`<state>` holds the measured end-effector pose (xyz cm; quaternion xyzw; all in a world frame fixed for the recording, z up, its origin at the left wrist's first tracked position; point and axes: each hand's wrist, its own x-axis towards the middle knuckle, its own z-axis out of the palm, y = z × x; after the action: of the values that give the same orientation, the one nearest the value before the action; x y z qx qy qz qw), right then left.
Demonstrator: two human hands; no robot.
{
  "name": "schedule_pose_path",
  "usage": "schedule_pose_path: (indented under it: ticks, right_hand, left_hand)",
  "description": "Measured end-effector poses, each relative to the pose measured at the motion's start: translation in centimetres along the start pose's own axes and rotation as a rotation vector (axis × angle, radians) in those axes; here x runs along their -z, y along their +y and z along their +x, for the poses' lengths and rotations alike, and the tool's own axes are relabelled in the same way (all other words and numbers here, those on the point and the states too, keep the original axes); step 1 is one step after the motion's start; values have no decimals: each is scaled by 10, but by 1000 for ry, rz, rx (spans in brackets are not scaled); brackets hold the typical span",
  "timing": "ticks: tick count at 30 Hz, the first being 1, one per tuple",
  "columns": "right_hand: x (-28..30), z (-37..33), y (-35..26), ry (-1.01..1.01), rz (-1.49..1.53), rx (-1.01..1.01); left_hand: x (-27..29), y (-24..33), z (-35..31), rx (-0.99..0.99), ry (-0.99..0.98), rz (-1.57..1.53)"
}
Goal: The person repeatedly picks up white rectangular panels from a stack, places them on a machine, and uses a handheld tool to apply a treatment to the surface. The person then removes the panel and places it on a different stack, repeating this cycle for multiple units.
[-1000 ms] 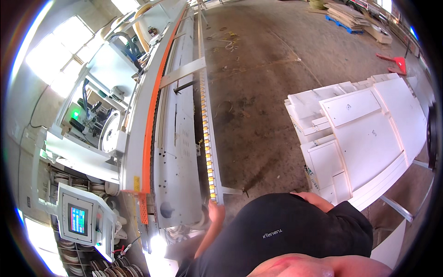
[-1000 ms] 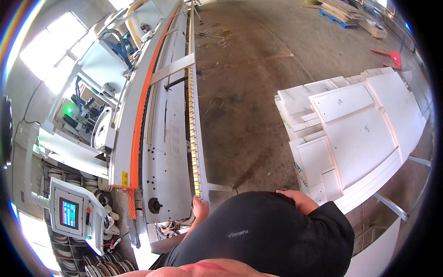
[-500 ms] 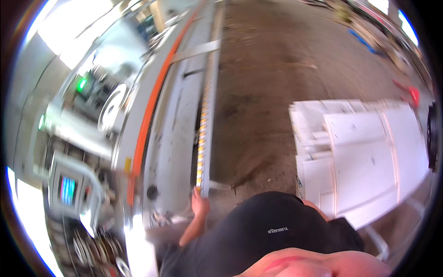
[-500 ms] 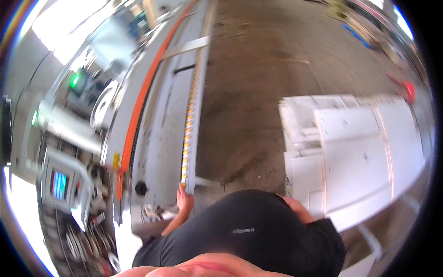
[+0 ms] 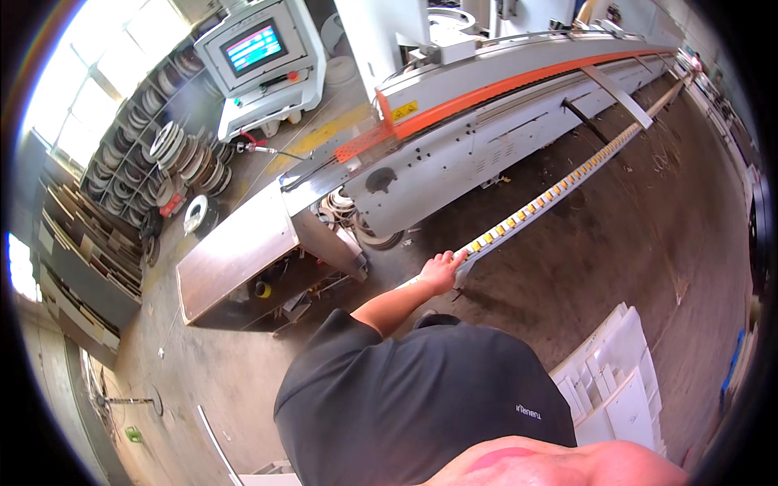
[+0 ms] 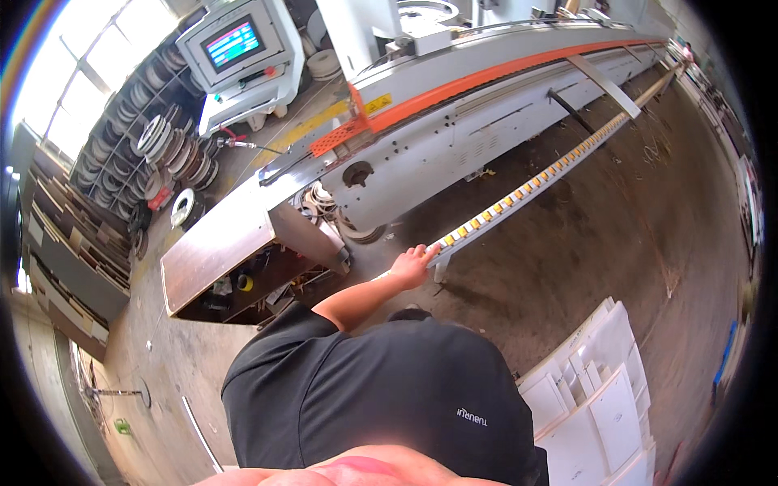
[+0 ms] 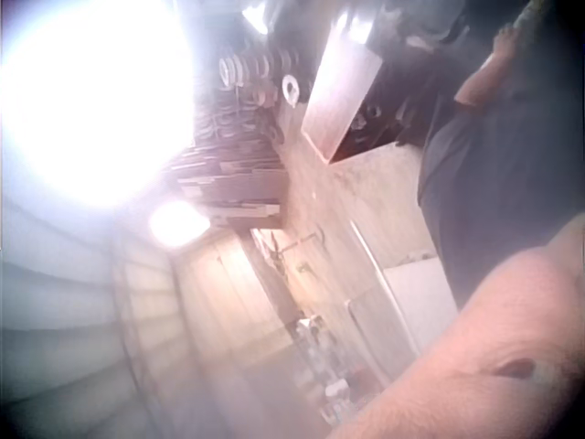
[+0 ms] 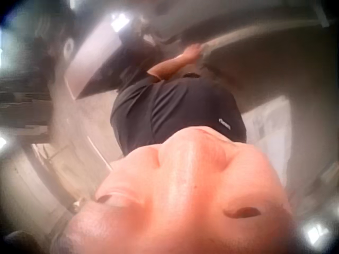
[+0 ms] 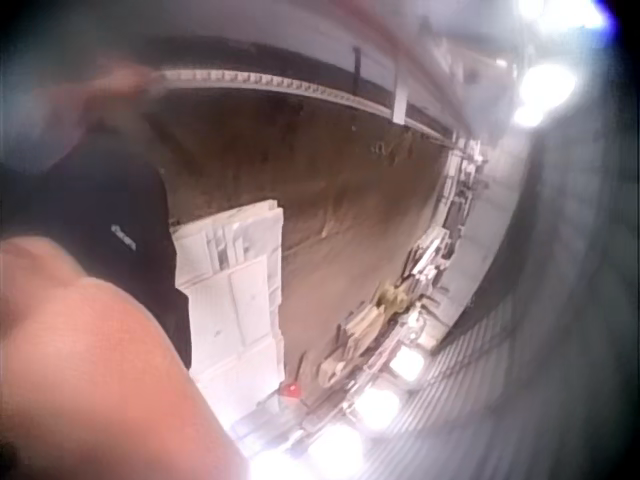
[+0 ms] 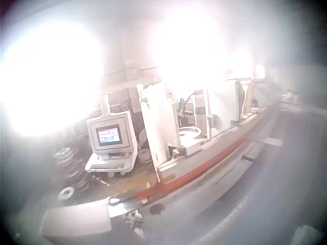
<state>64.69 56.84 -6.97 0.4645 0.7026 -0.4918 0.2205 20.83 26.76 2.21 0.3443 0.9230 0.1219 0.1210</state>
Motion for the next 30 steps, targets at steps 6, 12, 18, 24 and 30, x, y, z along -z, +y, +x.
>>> schedule_pose_path:
  ticks: [6,12,18,24,30]
  right_hand:
    - [-27,1,-51,-31,-49,49]
    - [-53,-12,-83,-39,-68,41]
    - [-72,-32,-93,-14,-57,-9]
    - [-89,-47,-95,-3,-38,-45]
    - [-98,-52,-89,-9,-21,-25]
  left_hand:
    - [28,-20,7,-110,-140,-61]
    - [13,-39,12,-157,-111,-49]
    - [12,-46,14,-197,-55,-112]
    - [16,-49,12,-229,-61,-149]
    - [30,-43,8,-260,-64,-84]
